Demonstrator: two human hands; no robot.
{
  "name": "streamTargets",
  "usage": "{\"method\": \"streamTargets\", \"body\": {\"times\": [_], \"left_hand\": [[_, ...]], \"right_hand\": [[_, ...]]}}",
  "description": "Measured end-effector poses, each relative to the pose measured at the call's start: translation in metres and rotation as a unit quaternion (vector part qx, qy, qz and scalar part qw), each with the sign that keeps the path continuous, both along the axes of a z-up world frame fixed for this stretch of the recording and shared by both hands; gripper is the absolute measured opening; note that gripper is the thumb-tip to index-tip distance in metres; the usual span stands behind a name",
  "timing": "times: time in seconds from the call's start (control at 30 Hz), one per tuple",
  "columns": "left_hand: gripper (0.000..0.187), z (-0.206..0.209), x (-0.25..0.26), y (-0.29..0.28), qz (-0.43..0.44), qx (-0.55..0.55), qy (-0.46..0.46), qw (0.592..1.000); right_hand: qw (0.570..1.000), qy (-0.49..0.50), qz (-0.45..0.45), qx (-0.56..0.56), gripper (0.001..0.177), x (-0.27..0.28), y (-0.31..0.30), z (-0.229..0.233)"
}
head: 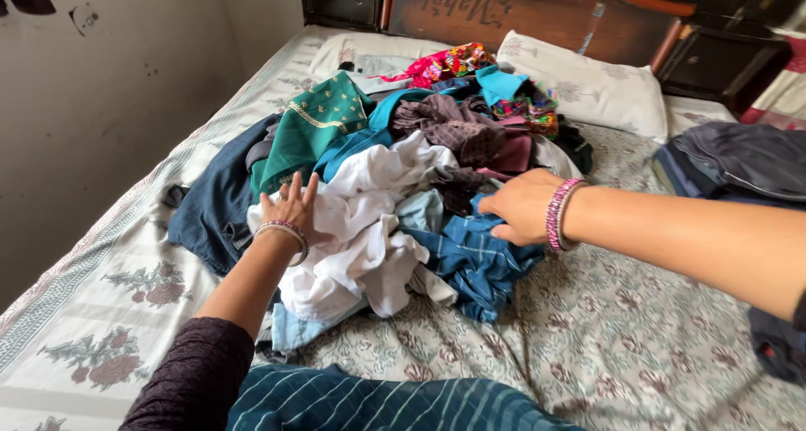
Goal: The person folds several garments on a bed, including a grey long-sleeved top, a teal shirt, and a pair of socks. They smooth each item, fold sleeves and sides, and stack the folded pieces on the bed.
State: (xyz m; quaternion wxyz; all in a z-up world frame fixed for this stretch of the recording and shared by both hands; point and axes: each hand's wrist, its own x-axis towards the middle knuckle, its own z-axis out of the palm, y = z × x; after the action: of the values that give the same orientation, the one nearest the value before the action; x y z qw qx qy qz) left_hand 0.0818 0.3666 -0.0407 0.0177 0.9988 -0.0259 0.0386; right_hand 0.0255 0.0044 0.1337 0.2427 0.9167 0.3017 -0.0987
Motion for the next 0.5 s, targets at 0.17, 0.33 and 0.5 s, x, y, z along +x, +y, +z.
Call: {"method": "streamTargets", "body": {"times": [0.17,0.33,0.5], "left_hand": [[0.144,-0.018,0.013,0.003,0.009,-0.034,0.027,0.999],[0.082,-0.074,0.027,-0.001,-0.063,-0.002,0.073,0.995],[0.032,-0.111,0.015,-0.010,-0.175,0.011,-0.096,0.980]], "right_hand": [[0.998,-0.024,-0.043,0.028,0.068,0.041,0.011,-0.030],[0.997,-0.040,-0.040,0.056,0.093,0.096,0.041,-0.073],[0.961,-0.123,0.142,0.203,0.109,0.150,0.093,-0.122]]}}
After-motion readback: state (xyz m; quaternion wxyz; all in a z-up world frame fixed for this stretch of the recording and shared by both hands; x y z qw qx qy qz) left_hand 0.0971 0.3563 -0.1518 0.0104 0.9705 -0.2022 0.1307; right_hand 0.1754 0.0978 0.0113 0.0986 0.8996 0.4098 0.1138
